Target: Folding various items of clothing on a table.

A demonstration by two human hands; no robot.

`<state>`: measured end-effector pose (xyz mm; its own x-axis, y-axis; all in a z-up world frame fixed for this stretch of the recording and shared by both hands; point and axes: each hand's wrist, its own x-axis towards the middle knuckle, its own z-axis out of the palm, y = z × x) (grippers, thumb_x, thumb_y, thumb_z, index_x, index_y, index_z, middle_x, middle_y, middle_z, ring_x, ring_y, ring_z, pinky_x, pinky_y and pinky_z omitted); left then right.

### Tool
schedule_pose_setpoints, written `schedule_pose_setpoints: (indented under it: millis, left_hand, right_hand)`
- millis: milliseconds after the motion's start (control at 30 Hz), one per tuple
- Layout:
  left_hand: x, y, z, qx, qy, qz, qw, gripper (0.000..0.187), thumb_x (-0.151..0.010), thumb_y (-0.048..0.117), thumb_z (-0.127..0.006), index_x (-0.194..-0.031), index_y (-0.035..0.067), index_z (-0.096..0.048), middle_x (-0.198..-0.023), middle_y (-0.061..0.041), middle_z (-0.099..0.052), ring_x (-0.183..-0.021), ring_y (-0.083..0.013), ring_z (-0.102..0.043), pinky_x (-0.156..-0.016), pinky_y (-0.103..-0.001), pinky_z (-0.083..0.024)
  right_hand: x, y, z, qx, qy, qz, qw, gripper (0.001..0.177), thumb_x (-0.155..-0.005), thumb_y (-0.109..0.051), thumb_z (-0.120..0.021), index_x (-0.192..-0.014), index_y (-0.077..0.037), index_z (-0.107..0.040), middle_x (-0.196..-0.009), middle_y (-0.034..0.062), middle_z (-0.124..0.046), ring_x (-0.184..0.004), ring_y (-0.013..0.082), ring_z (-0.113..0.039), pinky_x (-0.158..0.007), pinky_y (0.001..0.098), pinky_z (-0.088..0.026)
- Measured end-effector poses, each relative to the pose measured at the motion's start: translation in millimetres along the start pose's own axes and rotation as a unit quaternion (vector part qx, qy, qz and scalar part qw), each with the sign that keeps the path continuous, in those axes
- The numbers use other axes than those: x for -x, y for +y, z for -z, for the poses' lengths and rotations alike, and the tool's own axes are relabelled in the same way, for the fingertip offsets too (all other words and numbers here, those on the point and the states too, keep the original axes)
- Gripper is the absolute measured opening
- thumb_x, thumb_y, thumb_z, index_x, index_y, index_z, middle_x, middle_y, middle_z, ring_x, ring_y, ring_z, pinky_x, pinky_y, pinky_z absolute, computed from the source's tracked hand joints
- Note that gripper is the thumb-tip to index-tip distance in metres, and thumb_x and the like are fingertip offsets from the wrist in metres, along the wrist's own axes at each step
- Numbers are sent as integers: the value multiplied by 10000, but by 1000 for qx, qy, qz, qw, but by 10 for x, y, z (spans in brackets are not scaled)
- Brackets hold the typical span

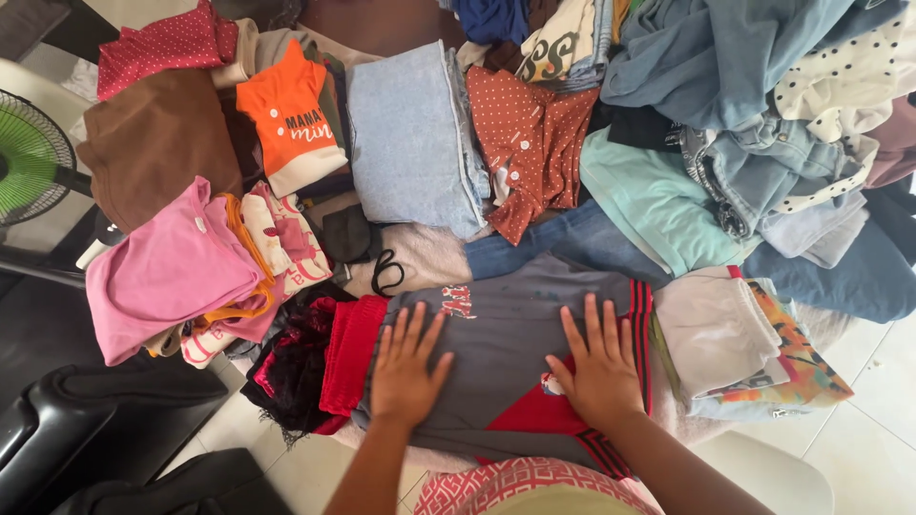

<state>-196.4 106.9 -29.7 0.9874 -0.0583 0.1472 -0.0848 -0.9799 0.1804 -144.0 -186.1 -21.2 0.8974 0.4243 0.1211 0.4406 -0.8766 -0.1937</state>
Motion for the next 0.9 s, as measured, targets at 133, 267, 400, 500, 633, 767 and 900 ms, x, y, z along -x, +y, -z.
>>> schedule_pose_setpoints:
  millis: [133, 267, 400, 500, 633, 767, 900]
  left_hand:
    - [61, 8, -106, 65, -5, 38, 997, 671, -989, 480, -499, -1600, 247, -344, -1707, -67, -228, -1570, -290, -186, -1253, -537, -129]
    - [-106, 735, -68, 50, 7, 54, 997, 710, -950, 494, -529, -1580, 225, -342, -1685, -90, -201, -1546, -330, -177, -1212, -600, -68]
    - [-52, 967, -226, 20, -59, -41, 997, 728, -945, 494, -525, -1602, 245, -334, -1722, -28, -198, -1580, -284, -182, -1232, -582, -61]
    - [-98, 655, -76, 18, -86, -109, 990, 738, -929, 520, -514, -1589, 249, -324, -1701, -37, -197, -1554, -289, -186, -1210, -589, -45]
    - [51, 18, -11, 52, -42, -7, 998, 668, -978, 514, -471, -1586, 274, -332, -1680, -32, -221, -1530, -279, -199, -1227, -551, -63]
    - [181, -246, -237, 49, -1, 33, 998, 655, -1020, 460, -443, -1617, 222, -314, -1717, -55, -205, -1570, -266, -184, -1274, -492, -102]
    - [199, 274, -141, 50, 2, 21, 999, 704, -993, 452, -480, -1613, 175, -295, -1708, -98, -181, -1564, -313, -150, -1245, -530, -78]
  right_hand:
    - [56, -16, 7, -29, 37, -6, 999, 811, -924, -518, -489, -1570, -84, -259, -1655, 232, -123, -1521, 434, -106, -1209, 561, -92]
    - [48, -274, 13, -59, 43, 46, 996, 808, -929, -504, -508, -1554, -52, -267, -1652, 226, -149, -1525, 438, -115, -1207, 564, -77]
    - [241, -273, -216, -116, -3, 88, 989, 772, -966, -481, -495, -1579, -69, -271, -1677, 191, -178, -1547, 397, -130, -1228, 530, -86]
    - [185, -209, -217, -88, -43, 73, 992, 779, -957, -513, -477, -1579, -93, -268, -1670, 146, -196, -1542, 346, -134, -1223, 517, -75]
    - [219, -134, -97, 31, -5, -15, 999, 830, -912, -608, -441, -1563, -124, -264, -1642, 97, -205, -1530, 315, -129, -1217, 543, -45]
    - [319, -122, -249, 39, 165, -91, 981, 937, -905, -689, -404, -1535, -13, -247, -1640, 222, -157, -1534, 400, -88, -1191, 604, -39]
    - [161, -876, 132, 140, 13, -173, 975, 920, -957, -694, -387, -1566, -29, -203, -1673, 241, -102, -1544, 433, -55, -1195, 595, -50]
